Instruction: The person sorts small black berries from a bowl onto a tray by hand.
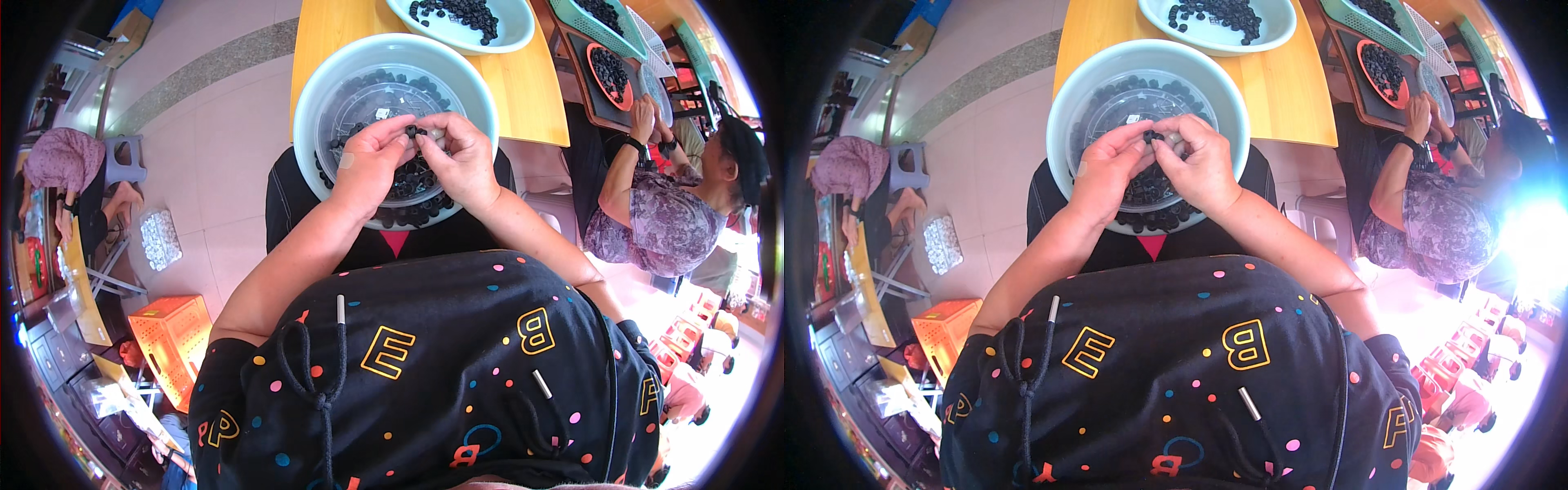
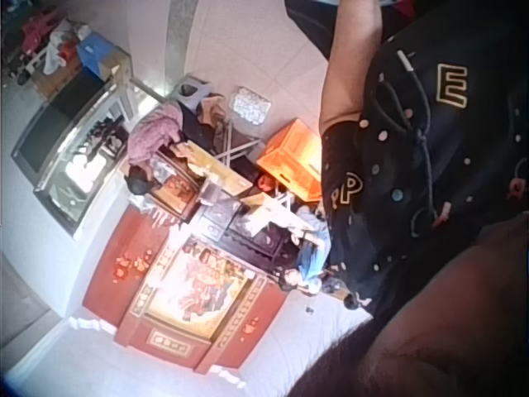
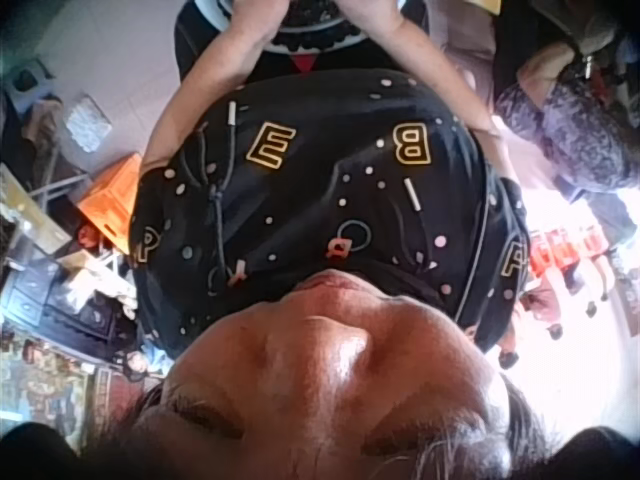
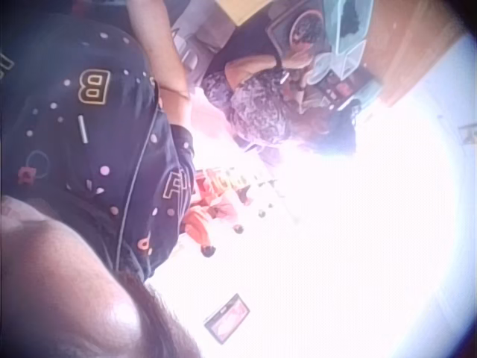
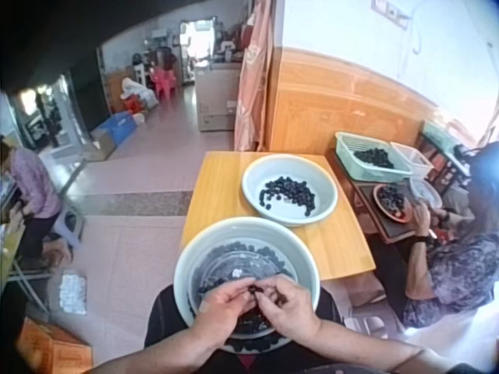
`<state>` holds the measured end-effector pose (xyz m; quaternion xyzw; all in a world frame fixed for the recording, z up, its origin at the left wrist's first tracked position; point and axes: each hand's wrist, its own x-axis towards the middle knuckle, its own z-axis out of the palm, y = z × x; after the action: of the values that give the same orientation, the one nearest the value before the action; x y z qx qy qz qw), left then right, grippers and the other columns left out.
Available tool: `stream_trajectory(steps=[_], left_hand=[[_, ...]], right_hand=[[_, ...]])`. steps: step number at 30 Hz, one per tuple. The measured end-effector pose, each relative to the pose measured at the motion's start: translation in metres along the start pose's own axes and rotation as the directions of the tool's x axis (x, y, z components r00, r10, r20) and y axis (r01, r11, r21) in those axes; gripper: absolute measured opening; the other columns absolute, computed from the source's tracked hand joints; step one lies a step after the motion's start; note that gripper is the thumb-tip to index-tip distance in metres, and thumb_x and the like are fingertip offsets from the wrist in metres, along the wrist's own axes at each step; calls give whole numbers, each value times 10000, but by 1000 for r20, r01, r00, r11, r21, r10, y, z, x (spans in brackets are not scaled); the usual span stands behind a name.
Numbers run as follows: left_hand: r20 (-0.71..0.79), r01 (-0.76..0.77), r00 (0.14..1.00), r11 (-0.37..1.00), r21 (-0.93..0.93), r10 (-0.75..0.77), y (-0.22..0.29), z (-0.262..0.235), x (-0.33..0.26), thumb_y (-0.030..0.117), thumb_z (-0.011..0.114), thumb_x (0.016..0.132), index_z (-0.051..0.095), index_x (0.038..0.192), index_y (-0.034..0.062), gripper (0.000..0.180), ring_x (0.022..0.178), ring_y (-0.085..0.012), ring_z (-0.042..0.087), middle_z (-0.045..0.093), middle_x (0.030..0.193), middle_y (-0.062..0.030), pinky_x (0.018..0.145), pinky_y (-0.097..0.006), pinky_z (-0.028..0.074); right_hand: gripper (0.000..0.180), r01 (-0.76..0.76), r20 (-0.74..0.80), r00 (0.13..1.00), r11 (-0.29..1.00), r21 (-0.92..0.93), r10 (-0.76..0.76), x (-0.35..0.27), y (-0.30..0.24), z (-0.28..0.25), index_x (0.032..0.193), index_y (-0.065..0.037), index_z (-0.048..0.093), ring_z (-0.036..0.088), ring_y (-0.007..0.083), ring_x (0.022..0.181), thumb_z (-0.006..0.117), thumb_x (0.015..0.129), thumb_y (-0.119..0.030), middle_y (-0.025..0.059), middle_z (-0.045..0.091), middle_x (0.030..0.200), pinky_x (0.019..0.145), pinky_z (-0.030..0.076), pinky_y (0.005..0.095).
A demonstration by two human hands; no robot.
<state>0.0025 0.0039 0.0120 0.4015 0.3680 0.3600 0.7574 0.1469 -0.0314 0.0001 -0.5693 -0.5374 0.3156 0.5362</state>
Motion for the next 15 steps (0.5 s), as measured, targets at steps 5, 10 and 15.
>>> stream_trajectory(steps=[5, 10, 15], left_hand=[[31, 21, 999, 995, -93, -19, -4, -3, 0, 59, 480, 938, 531, 1220, -27, 300, 1059, -177, 565, 570, 1156, -128, 955, -319, 463], [37, 60, 998, 985, -160, -55, -3, -6, 1, 66, 511, 926, 548, 1197, -31, 290, 973, -130, 566, 598, 1103, -89, 882, -276, 461], [134, 151, 985, 910, -386, -106, -5, -16, 4, 54, 522, 919, 554, 1185, -34, 282, 957, -121, 563, 595, 1066, -82, 878, -246, 473]], right_hand=[[157, 107, 21, 994, 993, -56, -106, 3, -10, -4, 928, -15, 666, 613, 127, 723, 658, 776, 24, 79, 617, 866, 601, 503, 235], [170, 175, 28, 985, 981, -81, -173, 3, -8, -6, 937, -15, 661, 624, 148, 759, 663, 774, 34, 88, 611, 868, 626, 518, 244], [143, -23, 19, 1000, 984, 177, 19, 1, -7, -2, 916, -22, 653, 605, 109, 743, 659, 783, 30, 60, 601, 855, 608, 497, 226]])
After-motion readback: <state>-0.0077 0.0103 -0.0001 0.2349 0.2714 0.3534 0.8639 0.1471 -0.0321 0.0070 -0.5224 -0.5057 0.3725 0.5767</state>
